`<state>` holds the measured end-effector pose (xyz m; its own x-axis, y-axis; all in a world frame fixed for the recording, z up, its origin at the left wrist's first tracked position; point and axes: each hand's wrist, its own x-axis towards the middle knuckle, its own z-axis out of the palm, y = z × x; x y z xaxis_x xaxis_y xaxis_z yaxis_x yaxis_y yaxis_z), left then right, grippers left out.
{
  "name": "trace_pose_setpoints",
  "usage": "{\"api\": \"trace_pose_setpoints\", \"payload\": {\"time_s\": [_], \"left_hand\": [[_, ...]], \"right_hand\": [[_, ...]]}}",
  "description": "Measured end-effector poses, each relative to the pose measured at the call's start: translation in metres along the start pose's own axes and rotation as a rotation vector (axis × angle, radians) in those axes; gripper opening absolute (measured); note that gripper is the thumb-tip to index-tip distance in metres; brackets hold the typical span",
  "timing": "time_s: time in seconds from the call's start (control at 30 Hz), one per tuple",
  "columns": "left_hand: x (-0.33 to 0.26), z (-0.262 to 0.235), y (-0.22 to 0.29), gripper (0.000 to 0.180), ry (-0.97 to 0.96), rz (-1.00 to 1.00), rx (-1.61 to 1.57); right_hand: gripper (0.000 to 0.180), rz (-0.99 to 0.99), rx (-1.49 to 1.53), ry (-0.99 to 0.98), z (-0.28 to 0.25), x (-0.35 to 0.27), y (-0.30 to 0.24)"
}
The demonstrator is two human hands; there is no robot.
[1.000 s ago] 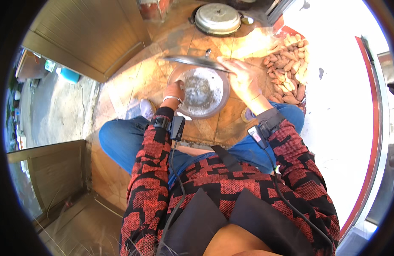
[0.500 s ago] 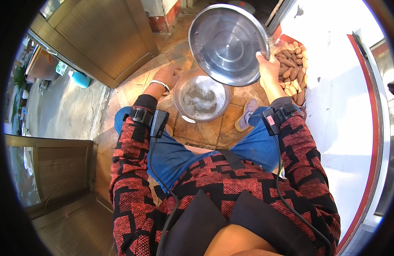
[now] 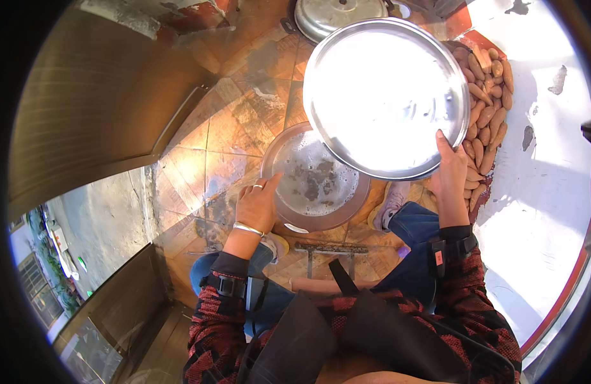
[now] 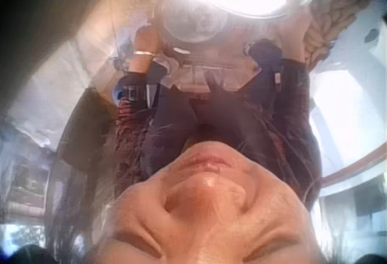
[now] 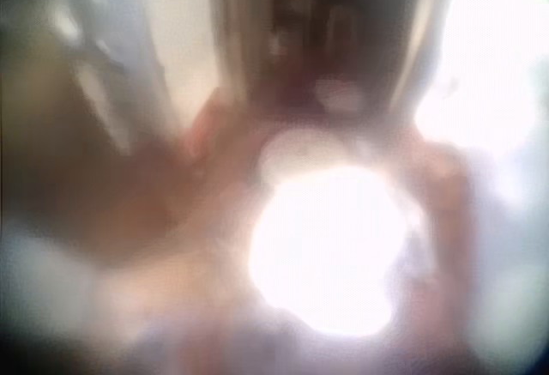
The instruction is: The person scrubs a metal pot lid with a steel wool pad while sitting on the floor. They rinse the lid at the sink and then continue scrubbing it on the floor.
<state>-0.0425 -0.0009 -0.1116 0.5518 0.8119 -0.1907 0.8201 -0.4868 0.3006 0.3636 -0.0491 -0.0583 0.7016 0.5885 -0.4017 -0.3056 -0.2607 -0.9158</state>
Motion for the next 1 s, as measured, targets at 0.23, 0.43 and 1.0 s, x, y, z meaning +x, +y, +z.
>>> {"api": "trace_pose_setpoints", "payload": {"time_s": [0.23, 0.43, 1.0], "left_hand": [[0.047, -0.053, 0.024, 0.039, -0.14, -0.321, -0.596], [0.047, -0.205, 0.085, 0.039, -0.02, -0.022, -0.481], [0.157, -0.446, 0.067, 0.024, 0.358, -0.477, -1.505]], "right_hand": [[0.03, -0.968, -0.917, -0.534, 0.062, -0.04, -0.064], [0.036, -1.256, -0.958, -0.771, 0.029, -0.068, -0.238], [0.04, 0.58, 0.541, -0.362, 0.094, -0.04, -0.415]]}}
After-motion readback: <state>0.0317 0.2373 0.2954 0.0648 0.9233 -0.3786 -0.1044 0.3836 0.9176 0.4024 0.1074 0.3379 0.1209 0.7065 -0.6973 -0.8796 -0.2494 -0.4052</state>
